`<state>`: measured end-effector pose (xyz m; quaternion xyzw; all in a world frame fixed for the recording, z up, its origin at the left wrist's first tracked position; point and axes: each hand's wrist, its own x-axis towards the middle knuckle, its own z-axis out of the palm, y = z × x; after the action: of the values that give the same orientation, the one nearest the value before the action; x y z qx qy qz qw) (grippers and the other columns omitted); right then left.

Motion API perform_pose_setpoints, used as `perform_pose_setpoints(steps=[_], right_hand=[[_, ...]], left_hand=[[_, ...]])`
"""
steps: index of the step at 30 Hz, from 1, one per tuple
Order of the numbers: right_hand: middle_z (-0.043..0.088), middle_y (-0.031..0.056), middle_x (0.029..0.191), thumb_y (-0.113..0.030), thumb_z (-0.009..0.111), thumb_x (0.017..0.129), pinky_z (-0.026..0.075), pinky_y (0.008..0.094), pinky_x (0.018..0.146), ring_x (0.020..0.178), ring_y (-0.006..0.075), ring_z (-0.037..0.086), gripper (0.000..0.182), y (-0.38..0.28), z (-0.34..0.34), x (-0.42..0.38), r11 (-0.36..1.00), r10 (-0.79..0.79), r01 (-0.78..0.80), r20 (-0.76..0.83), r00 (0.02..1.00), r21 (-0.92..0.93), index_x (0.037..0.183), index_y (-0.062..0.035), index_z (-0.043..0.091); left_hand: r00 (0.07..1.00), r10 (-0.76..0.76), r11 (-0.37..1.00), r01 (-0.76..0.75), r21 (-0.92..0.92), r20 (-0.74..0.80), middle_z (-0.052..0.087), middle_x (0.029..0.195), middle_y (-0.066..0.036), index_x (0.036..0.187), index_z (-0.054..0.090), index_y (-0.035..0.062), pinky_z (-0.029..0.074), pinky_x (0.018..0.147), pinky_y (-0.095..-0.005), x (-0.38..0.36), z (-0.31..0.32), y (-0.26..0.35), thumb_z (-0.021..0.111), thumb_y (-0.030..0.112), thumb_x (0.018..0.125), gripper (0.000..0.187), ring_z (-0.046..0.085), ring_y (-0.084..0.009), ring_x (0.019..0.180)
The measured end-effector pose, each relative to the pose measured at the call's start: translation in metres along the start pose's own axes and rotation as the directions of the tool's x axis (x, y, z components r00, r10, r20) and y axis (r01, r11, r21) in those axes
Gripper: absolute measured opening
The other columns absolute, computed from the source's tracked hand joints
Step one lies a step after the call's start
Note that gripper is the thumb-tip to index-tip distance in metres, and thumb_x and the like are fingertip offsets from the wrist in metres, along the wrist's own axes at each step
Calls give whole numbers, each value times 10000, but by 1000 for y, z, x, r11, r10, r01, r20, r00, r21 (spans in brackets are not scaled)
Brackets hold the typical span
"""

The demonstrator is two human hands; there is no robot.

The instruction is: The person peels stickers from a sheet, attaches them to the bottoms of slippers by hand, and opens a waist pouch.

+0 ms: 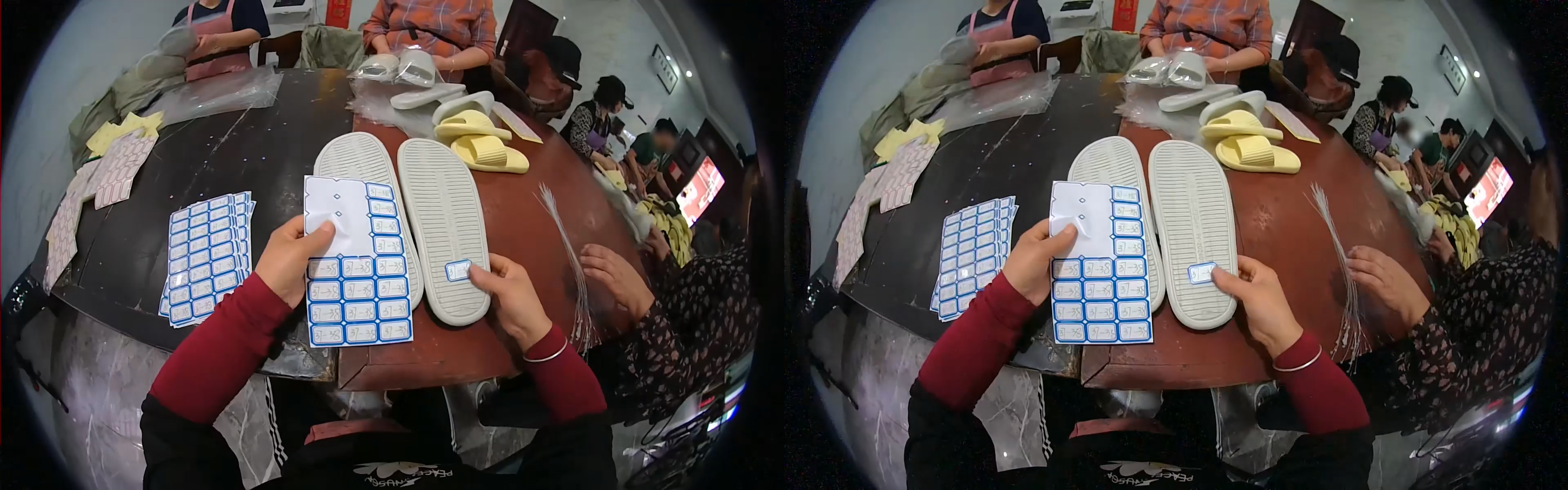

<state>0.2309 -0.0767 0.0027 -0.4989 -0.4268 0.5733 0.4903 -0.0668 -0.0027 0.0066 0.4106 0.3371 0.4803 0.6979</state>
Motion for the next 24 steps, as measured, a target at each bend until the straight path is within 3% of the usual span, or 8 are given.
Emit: perform_pose_setpoints(steps=[1,4,10,14,19,21,22,24], right_hand=[[588,136,1130,-77,619,853,477,302,878,993,188,601,600,-2,7,3,1000,-3,3,6,1000,-5,1364,13,319],[595,106,1109,-8,642,817,479,324,899,996,190,600,543,-5,40,11,957,-138,141,-29,990,255,1298,4,391],[596,101,1109,33,637,800,482,350,900,998,199,600,493,6,88,51,965,-227,205,125,966,166,1246,6,428],[600,124,1098,36,628,806,506,359,857,983,213,602,452,9,108,133,960,-272,253,171,947,124,1219,16,443],[602,164,1070,-22,639,822,518,347,778,957,233,610,399,-11,142,250,942,-331,321,108,938,95,1183,32,479],[604,162,1087,-131,646,842,497,344,799,981,232,603,392,-20,156,271,877,-479,478,-24,877,-55,1170,37,514],[604,162,1087,-131,646,842,497,344,799,981,232,603,392,-24,159,273,876,-481,479,-22,877,-53,1170,37,514],[603,149,1106,-204,632,857,473,331,837,1011,212,586,409,-31,159,275,789,-520,417,-129,844,-451,1175,32,530]], left_hand=[[1000,-14,999,15,-30,9,614,1037,-173,1161,479,-67,547,786,-354,0,-1,0,528,128,927,308,647,-247,900],[1000,-3,994,4,-109,7,607,1050,-176,1156,480,-65,548,787,-358,3,-3,-3,523,127,931,299,643,-250,911],[979,171,947,-195,-255,-115,607,1052,-152,1152,484,-54,541,797,-363,21,-14,-4,519,127,934,286,633,-236,924],[929,266,910,-331,-251,-258,612,1053,-139,1143,500,-53,530,810,-361,44,-37,-1,532,123,927,280,631,-227,908],[860,314,892,-412,-186,-404,620,1041,-144,1120,521,-59,520,818,-352,54,-46,6,548,110,915,267,630,-228,911],[877,319,890,-407,-203,-359,625,1034,-144,1110,530,-62,518,813,-345,55,-52,6,559,104,907,265,630,-226,914],[885,323,889,-405,-212,-336,628,1030,-144,1106,534,-64,518,811,-341,54,-53,8,565,101,903,263,630,-225,916],[888,310,892,-395,-221,-339,630,1027,-143,1101,537,-65,516,811,-340,54,-55,9,567,100,901,261,630,-224,918]])
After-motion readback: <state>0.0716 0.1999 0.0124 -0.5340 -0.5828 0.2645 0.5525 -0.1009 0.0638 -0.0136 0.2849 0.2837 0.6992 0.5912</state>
